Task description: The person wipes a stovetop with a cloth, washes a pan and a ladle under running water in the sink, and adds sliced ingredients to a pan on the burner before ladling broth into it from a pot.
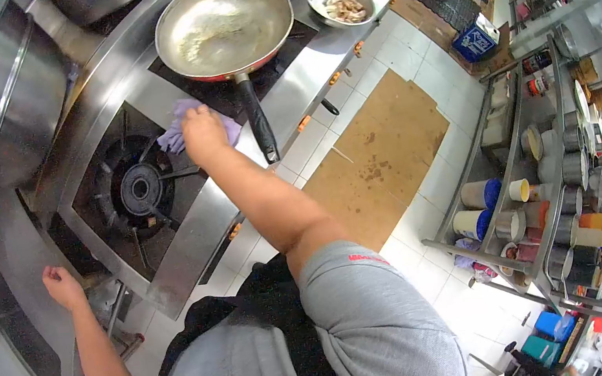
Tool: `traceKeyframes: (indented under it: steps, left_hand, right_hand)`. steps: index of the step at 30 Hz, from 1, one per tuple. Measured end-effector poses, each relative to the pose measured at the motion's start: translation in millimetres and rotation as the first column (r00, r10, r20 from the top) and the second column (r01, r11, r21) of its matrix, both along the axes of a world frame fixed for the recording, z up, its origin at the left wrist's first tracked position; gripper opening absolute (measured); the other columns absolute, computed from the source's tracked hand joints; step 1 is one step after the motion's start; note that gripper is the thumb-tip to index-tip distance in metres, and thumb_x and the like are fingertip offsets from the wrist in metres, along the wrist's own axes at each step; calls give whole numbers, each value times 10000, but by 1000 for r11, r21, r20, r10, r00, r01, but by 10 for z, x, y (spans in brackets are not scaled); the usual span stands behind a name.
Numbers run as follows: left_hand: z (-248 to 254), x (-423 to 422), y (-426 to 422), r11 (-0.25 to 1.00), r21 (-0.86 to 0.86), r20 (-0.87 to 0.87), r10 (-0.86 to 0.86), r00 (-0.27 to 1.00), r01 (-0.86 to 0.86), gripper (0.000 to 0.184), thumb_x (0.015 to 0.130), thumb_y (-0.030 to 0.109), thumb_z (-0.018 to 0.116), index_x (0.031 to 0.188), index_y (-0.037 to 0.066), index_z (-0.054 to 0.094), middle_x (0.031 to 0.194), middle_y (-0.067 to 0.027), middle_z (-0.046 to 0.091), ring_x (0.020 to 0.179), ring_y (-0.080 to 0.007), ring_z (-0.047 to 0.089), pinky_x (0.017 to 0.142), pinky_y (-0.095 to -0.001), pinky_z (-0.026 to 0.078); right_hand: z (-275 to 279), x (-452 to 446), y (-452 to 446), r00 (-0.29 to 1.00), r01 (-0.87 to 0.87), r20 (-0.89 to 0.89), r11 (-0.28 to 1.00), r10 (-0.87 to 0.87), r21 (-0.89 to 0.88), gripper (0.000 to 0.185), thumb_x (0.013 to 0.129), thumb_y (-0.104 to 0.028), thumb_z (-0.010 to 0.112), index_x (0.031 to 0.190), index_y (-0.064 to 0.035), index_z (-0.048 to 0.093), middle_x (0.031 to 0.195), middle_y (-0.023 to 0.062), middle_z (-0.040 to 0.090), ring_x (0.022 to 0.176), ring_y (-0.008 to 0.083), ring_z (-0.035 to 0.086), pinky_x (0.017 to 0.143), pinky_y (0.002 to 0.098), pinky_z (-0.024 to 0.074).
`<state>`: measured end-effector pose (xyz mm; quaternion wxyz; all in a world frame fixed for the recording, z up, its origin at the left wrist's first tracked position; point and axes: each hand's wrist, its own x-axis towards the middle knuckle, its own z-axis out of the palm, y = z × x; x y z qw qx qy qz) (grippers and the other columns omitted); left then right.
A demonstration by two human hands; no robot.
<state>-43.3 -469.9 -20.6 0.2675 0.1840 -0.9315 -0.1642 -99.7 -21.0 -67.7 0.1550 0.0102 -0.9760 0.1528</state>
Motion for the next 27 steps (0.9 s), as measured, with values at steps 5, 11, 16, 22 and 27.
traceKeyframes:
  steps: [5,11,16,22,27]
  left_hand:
    - [-40,-18,-81,999,31,29,34,999,-35,292,818,142,525,1051,-33,532,976,-175,604,901,-274,590,805,-358,452]
    - [-21,8,17,999,46,-22,23,1000,-22,293,817,122,528,1066,-34,527,989,-169,603,919,-259,588,820,-343,454]
    - [-42,-2,-20,998,58,-96,19,995,-13,351,747,95,546,1074,-32,534,1012,-166,603,954,-255,583,853,-347,445]
    - [76,49,87,996,-57,-129,62,990,-70,332,723,116,562,1037,21,511,976,-127,595,940,-297,546,834,-401,421]
    - [165,88,167,1000,-14,-189,-21,982,19,272,711,105,555,966,29,502,924,-147,570,908,-335,530,806,-415,419]
  right_hand:
    - [99,702,257,972,-227,38,969,231,-97,114,689,-60,529,783,-40,591,853,108,564,840,287,533,741,372,459]
    - [49,822,1354,999,-49,13,998,50,-48,81,706,-50,493,753,-33,556,740,159,554,706,348,549,622,438,448]
    - [-390,-22,2702,957,276,50,953,-284,125,189,745,-95,496,871,16,581,862,240,583,811,399,569,723,454,458]
    - [-500,965,1327,998,-37,55,991,30,126,242,773,-62,522,1007,-10,495,991,178,531,904,354,505,796,433,406]
    - [86,1861,-867,785,-575,241,816,571,-60,367,686,-18,530,1051,18,510,1033,177,515,963,328,498,820,410,424]
